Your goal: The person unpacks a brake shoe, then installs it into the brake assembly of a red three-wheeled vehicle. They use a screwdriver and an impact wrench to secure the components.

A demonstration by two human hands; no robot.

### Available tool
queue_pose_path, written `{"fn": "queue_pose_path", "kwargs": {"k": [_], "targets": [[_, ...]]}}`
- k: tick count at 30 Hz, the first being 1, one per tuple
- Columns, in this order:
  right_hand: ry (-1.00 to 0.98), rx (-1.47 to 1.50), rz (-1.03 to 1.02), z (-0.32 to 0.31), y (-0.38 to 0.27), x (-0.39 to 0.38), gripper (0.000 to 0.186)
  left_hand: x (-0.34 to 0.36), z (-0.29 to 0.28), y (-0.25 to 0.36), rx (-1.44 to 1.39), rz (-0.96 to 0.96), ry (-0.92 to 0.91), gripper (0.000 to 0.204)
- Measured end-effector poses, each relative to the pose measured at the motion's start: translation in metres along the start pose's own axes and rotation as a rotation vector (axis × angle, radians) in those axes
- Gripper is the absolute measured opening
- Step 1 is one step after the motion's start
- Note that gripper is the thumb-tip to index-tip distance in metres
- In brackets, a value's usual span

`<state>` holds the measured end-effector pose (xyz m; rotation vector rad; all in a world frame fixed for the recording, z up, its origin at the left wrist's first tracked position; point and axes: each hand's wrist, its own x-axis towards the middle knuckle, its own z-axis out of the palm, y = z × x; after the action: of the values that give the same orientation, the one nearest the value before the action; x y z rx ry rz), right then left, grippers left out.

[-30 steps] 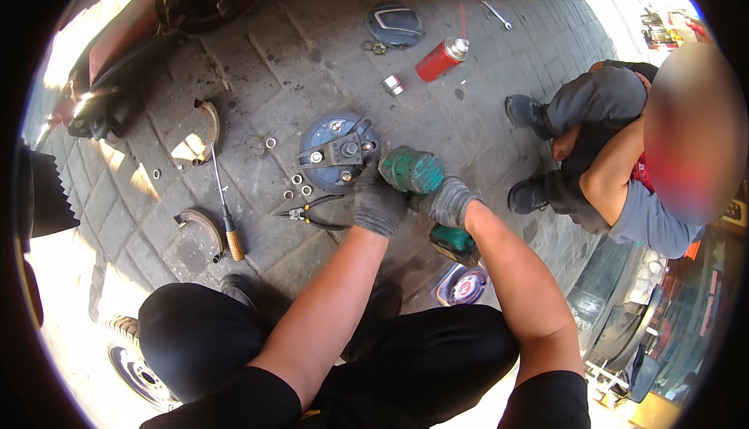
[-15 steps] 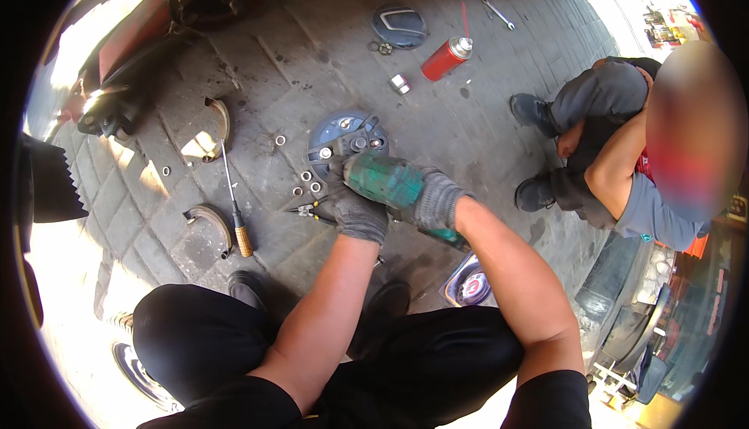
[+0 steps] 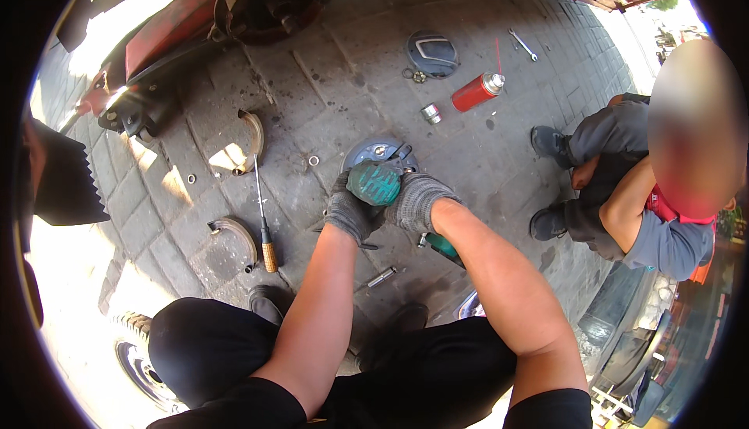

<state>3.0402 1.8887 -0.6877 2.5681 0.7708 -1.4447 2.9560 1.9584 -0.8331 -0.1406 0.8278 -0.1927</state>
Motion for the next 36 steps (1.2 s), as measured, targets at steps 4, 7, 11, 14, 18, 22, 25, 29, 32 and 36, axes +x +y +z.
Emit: {"fn": "queue_pose_path", "kwargs": {"k": [4, 7, 11, 14, 18, 22, 25, 29, 32, 36], "targets": [[0.049, -0.077, -0.05, 0.012, 0.009, 0.007, 0.039, 0.003, 0.004, 0.004, 0.149, -0.072, 0.254, 0.05], [0.111, -0.113, -0.062, 0.023, 0.012, 0.012, 0.035, -0.001, 0.007, 0.007, 0.119, -0.084, 0.217, 0.053], [0.119, -0.066, -0.115, 0.025, 0.014, 0.012, 0.036, -0.003, 0.005, 0.007, 0.103, -0.076, 0.175, 0.05], [0.188, -0.07, -0.138, 0.021, 0.014, 0.015, 0.037, 0.0, -0.001, 0.003, 0.223, 0.084, -0.048, 0.048], [0.082, -0.116, -0.059, 0.017, 0.016, 0.027, 0.04, 0.003, -0.006, 0.002, 0.17, 0.105, -0.101, 0.042], [0.125, -0.096, -0.108, 0.024, 0.023, 0.033, 0.035, 0.002, -0.002, 0.008, 0.315, 0.009, 0.263, 0.043], [0.196, -0.142, -0.148, 0.03, 0.024, 0.032, 0.031, -0.002, 0.006, 0.009, 0.373, 0.019, 0.289, 0.046], [0.211, -0.118, -0.15, 0.032, 0.024, 0.022, 0.03, -0.006, 0.012, 0.008, 0.397, 0.023, 0.246, 0.046], [0.12, 0.003, -0.127, 0.028, 0.023, 0.014, 0.032, -0.005, 0.012, 0.007, 0.436, 0.042, 0.327, 0.046], [0.082, 0.054, -0.033, 0.03, 0.017, 0.015, 0.034, 0.002, 0.008, 0.008, 0.359, 0.017, 0.208, 0.046]]}}
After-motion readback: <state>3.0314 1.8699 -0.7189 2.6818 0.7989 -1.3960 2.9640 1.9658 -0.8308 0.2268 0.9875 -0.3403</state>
